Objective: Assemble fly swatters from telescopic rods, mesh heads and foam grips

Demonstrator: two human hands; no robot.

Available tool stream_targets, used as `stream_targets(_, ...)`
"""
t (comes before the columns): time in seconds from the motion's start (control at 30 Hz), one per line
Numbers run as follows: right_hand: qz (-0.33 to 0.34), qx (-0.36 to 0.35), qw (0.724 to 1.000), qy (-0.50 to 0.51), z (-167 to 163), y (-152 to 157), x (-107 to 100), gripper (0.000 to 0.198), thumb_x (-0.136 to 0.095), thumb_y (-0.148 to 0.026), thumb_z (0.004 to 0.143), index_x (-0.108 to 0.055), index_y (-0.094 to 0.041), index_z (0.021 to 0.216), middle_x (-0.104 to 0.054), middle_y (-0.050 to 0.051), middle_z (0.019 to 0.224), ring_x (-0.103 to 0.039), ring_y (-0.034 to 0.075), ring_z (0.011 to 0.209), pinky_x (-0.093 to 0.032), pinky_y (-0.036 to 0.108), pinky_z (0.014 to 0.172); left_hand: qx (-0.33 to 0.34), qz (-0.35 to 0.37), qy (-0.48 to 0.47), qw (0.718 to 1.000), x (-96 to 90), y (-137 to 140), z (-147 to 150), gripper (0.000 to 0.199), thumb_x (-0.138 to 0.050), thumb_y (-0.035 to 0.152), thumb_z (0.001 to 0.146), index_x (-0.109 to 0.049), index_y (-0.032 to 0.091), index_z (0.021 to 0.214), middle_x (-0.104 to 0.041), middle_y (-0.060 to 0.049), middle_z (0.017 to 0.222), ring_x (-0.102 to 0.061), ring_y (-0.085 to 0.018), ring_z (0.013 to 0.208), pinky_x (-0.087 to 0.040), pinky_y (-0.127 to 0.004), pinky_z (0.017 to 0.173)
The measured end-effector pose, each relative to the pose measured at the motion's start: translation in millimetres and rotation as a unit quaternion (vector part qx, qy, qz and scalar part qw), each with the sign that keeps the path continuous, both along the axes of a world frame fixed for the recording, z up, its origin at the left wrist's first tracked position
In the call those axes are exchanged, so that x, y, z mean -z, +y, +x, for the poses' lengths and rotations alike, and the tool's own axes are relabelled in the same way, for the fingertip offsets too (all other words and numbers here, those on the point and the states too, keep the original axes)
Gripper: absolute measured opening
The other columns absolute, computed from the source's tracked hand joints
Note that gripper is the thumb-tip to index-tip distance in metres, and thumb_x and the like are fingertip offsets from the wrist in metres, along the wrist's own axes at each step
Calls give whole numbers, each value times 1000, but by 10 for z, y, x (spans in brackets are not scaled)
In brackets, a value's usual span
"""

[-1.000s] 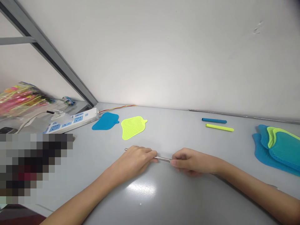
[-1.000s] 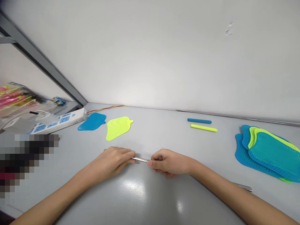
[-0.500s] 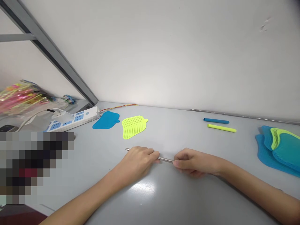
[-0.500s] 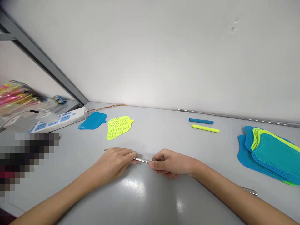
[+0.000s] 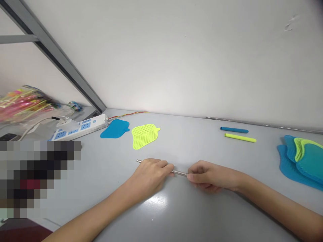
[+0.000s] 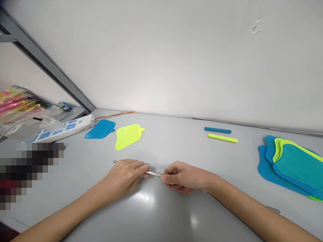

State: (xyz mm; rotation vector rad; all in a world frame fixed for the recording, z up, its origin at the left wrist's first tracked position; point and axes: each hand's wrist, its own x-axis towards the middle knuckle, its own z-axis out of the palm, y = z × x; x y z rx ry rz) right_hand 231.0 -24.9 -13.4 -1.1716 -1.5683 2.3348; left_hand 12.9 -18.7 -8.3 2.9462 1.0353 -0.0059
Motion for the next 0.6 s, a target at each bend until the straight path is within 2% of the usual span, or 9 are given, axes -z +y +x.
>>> stream_targets(0.6, 20, -2, 1000, 9, -19, -11, 21, 33, -48, -46, 72, -42, -15, 62, -27, -7, 50, -24, 3, 39, -16, 17, 34, -6, -8, -6, 1000, 18, -36, 58, 19, -32, 20, 83, -42, 18, 67, -50, 3, 58, -42, -10, 48, -23, -24, 46)
